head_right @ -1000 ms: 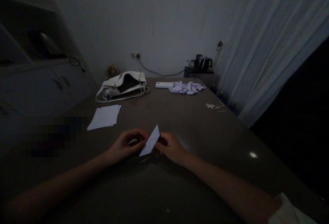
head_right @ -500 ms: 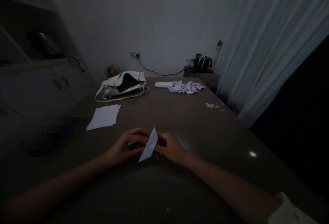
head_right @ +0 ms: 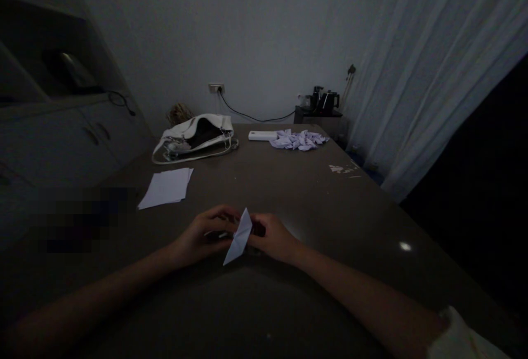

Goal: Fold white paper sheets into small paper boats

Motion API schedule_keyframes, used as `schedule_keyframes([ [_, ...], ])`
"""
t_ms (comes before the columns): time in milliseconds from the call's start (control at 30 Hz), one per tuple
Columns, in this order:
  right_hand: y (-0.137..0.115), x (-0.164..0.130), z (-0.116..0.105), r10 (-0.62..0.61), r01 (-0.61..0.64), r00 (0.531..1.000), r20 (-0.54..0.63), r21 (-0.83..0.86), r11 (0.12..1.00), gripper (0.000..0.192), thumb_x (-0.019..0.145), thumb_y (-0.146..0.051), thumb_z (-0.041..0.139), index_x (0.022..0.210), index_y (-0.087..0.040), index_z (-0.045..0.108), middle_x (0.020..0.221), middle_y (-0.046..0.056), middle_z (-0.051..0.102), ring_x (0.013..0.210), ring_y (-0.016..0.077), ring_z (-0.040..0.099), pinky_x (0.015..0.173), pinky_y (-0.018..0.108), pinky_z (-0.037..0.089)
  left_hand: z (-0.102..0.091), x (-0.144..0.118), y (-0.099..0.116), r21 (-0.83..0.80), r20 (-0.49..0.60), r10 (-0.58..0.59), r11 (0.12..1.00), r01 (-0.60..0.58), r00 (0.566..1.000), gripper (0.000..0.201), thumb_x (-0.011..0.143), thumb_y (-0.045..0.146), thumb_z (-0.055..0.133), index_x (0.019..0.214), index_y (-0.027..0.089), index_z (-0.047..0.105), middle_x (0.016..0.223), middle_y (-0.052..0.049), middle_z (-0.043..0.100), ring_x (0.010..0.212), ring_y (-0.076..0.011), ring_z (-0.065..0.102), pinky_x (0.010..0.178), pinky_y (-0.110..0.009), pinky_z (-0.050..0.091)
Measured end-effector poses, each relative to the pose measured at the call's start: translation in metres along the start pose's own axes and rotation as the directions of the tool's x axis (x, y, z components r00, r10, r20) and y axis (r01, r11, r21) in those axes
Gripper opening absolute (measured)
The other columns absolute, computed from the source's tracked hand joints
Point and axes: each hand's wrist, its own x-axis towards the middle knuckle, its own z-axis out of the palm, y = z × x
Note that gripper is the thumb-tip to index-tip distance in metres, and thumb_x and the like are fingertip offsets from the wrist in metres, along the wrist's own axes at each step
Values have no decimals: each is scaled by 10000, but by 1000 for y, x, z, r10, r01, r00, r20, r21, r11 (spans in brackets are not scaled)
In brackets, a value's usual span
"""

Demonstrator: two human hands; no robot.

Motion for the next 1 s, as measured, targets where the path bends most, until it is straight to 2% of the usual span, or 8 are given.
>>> schedule_keyframes([
  [200, -1, 0, 1, 14, -14, 1000, -3, 12, 1000, 264, 773, -325, 695, 956, -136, 675, 836, 45, 662, 740, 146, 586, 695, 264, 459, 0, 0, 1, 27, -6, 34, 999, -34, 999, 298, 823, 219, 680, 1119, 246, 678, 1169, -93, 549, 999, -205, 539, 852, -324, 465],
  [367, -3, 1, 1, 99, -98, 995, -7, 63, 993, 331, 776, -416, 678, 941, -129, 676, 721, 22, 612, 560, 91, 502, 512, 203, 404, -1, 1, 5, 41, -80, 17, 999, -14, 997, 266, 826, 186, 656, 1080, 256, 695, 1196, -84, 549, 1000, -210, 544, 850, -345, 471],
  [500, 0, 2, 2, 112, -109, 992, -53, 53, 993, 340, 771, -440, 674, 894, -123, 679, 670, 16, 595, 497, 74, 469, 450, 184, 373, -1, 3, 8, -71, -159, -51, 997, 40, 986, 188, 848, 166, 612, 993, 226, 715, 1228, -86, 532, 998, -204, 548, 845, -350, 481],
  [667, 2, 1, 3, 118, -114, 987, -108, 41, 993, 317, 804, -430, 628, 871, -123, 673, 628, 20, 599, 487, 90, 495, 451, 197, 376, -1, 5, 10, -228, -130, -175, 963, 142, 976, 138, 876, 221, 589, 951, 197, 702, 1289, -92, 488, 1079, -224, 526, 930, -392, 460],
  [733, 0, 0, 3, 100, -102, 987, -124, -5, 995, 275, 819, -391, 603, 840, -126, 673, 608, 18, 594, 491, 97, 501, 463, 204, 377, 0, 5, 9, -239, -119, -185, 959, 152, 976, 112, 852, 238, 633, 930, 189, 697, 1298, -93, 484, 1095, -229, 521, 959, -407, 443],
  [833, -4, -3, 3, 22, -48, 988, -153, -168, 985, 184, 826, -271, 560, 769, -135, 671, 583, 12, 596, 503, 102, 508, 483, 208, 358, 1, 6, 8, -228, -113, -189, 960, 160, 975, 75, 808, 227, 692, 861, 174, 692, 1295, -92, 490, 1112, -230, 510, 982, -416, 423],
  [933, -7, -6, 3, -68, 9, 984, -164, -336, 942, 146, 800, -193, 554, 725, -143, 668, 571, 1, 597, 505, 98, 495, 495, 211, 328, 2, 7, 6, -253, -83, -215, 949, 188, 973, 69, 828, 230, 670, 826, 162, 685, 1283, -94, 498, 1119, -224, 515, 987, -412, 418],
  [1000, -8, -7, 4, -90, 17, 981, -173, -384, 923, 134, 786, -182, 558, 733, -147, 675, 564, -10, 587, 502, 96, 478, 494, 211, 313, 3, 8, 6, -279, -55, -235, 937, 211, 970, 98, 849, 237, 643, 807, 155, 676, 1252, -98, 514, 1121, -223, 526, 986, -401, 419],
])
